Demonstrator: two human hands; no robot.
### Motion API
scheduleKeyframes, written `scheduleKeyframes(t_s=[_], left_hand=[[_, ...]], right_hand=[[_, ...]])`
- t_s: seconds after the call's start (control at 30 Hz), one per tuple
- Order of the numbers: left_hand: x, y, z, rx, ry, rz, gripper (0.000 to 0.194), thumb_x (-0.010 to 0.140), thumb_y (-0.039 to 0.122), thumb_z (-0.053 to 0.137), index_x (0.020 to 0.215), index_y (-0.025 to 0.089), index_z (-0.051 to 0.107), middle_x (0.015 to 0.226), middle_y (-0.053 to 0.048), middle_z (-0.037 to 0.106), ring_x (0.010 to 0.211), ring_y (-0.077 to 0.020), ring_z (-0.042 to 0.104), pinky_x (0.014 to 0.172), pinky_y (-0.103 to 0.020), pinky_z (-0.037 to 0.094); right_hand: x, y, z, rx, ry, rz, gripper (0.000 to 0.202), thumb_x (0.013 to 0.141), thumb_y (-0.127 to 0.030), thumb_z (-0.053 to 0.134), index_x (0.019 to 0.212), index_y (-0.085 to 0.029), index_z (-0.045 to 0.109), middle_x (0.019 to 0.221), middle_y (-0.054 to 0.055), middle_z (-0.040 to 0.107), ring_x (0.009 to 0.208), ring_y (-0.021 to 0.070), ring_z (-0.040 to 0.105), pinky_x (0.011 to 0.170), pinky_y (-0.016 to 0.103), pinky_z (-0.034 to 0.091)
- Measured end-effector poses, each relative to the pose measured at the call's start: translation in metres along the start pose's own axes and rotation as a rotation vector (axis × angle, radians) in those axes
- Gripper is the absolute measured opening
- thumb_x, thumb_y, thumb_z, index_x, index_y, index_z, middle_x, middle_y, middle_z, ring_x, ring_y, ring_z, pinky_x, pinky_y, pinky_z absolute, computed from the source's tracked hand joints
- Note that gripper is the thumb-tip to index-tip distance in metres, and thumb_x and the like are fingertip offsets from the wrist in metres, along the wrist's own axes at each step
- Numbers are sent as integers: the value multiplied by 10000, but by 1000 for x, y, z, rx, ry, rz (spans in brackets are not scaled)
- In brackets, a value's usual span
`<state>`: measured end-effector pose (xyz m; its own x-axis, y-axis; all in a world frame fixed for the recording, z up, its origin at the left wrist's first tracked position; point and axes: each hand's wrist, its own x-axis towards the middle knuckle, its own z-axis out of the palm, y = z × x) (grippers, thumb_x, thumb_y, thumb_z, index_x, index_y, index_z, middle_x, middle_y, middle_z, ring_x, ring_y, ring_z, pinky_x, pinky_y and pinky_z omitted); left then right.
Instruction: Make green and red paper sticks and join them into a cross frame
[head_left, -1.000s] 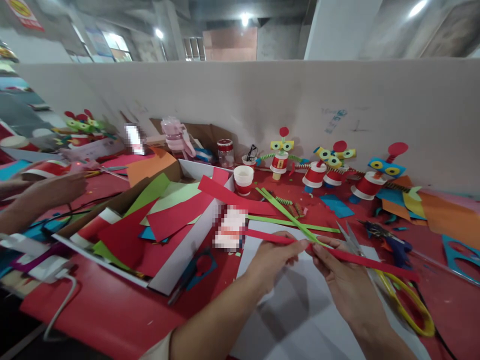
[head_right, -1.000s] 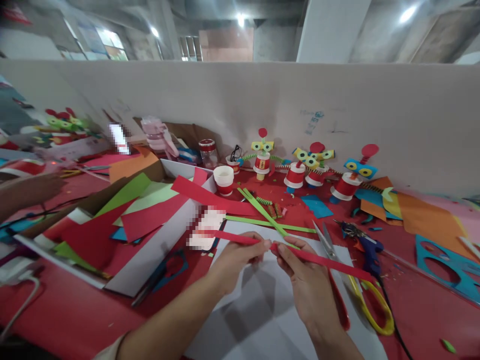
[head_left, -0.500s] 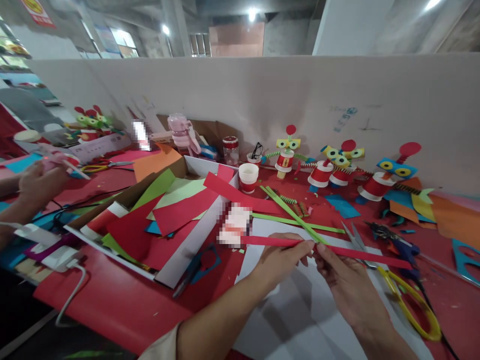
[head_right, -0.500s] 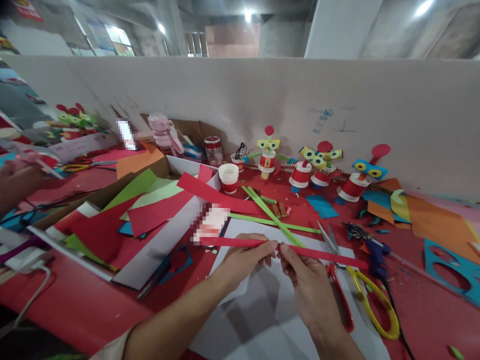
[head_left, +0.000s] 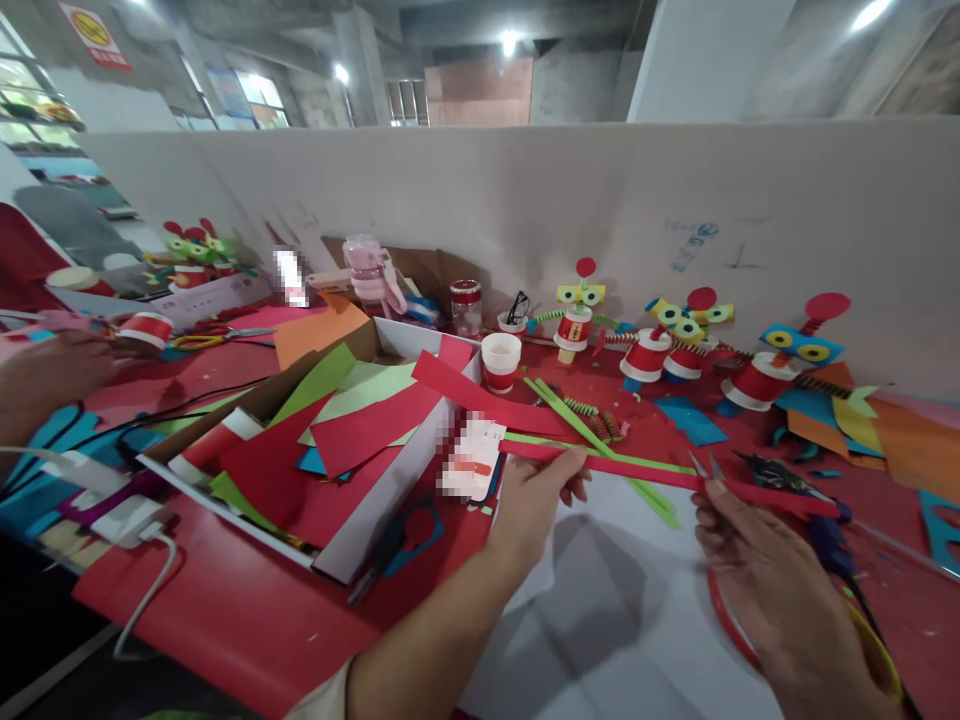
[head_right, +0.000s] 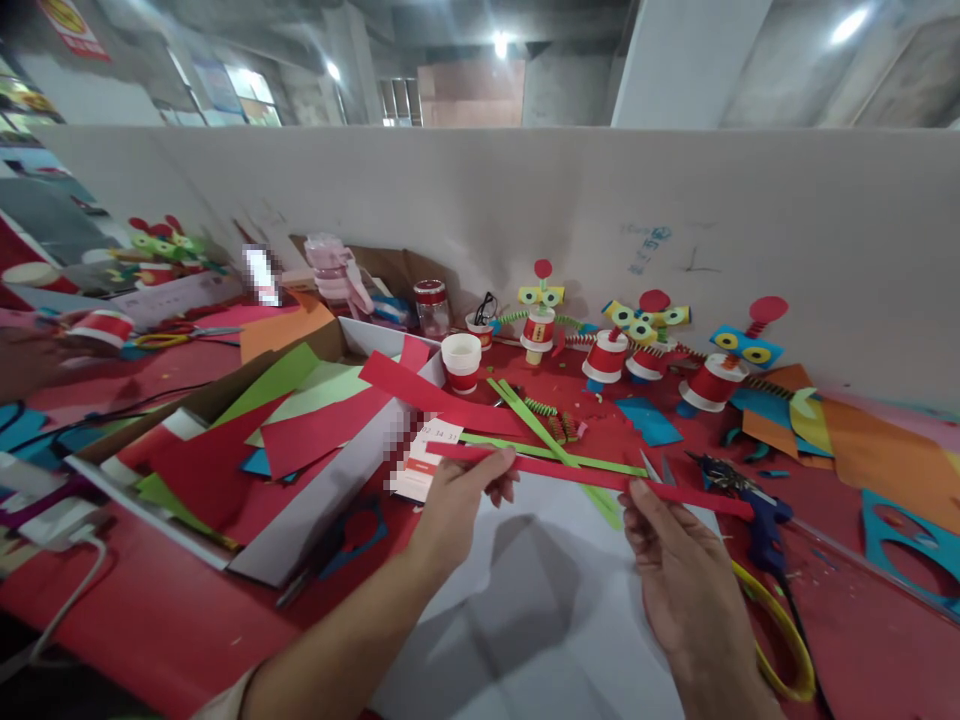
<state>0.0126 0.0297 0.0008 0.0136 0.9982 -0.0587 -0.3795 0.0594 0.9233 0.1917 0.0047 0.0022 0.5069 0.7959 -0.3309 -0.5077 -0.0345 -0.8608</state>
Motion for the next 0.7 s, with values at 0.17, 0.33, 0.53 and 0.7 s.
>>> scheduleKeyframes(t_s=[0.17, 0.33, 0.53, 0.7], left_hand=[[11, 5, -12, -28, 51, 63, 296, 723, 367, 692, 534, 147, 629, 454, 19, 521, 467, -74, 448, 486, -214, 330], [15, 9, -16, -88, 177, 37, 269, 671, 342, 732, 536, 146, 607, 510, 18, 559, 461, -56, 440, 468, -207, 304], [9, 14, -12, 1, 234, 61, 313, 671, 361, 726, 490, 156, 574, 471, 23, 537, 457, -63, 418, 469, -218, 304], [11, 18, -16, 85, 211, 43, 226, 643, 329, 737, 539, 157, 635, 552, -7, 630, 523, -85, 463, 541, -224, 376]], right_hand=[[6, -10, -5, 52, 45, -26, 365, 317, -178, 908, 592, -161, 668, 535, -41, 640, 485, 58, 557, 382, 103, 438], [4, -11, -3, 36, 108, -89, 325, 355, -165, 889, 555, -150, 633, 514, -39, 618, 476, 60, 546, 379, 111, 424], [4, -10, -4, 68, 109, -94, 295, 404, -147, 863, 591, -155, 634, 528, -35, 607, 479, 67, 543, 363, 123, 395], [11, -7, -15, 80, 100, -154, 273, 464, -187, 853, 657, -163, 661, 576, -33, 609, 520, 73, 565, 391, 134, 424]])
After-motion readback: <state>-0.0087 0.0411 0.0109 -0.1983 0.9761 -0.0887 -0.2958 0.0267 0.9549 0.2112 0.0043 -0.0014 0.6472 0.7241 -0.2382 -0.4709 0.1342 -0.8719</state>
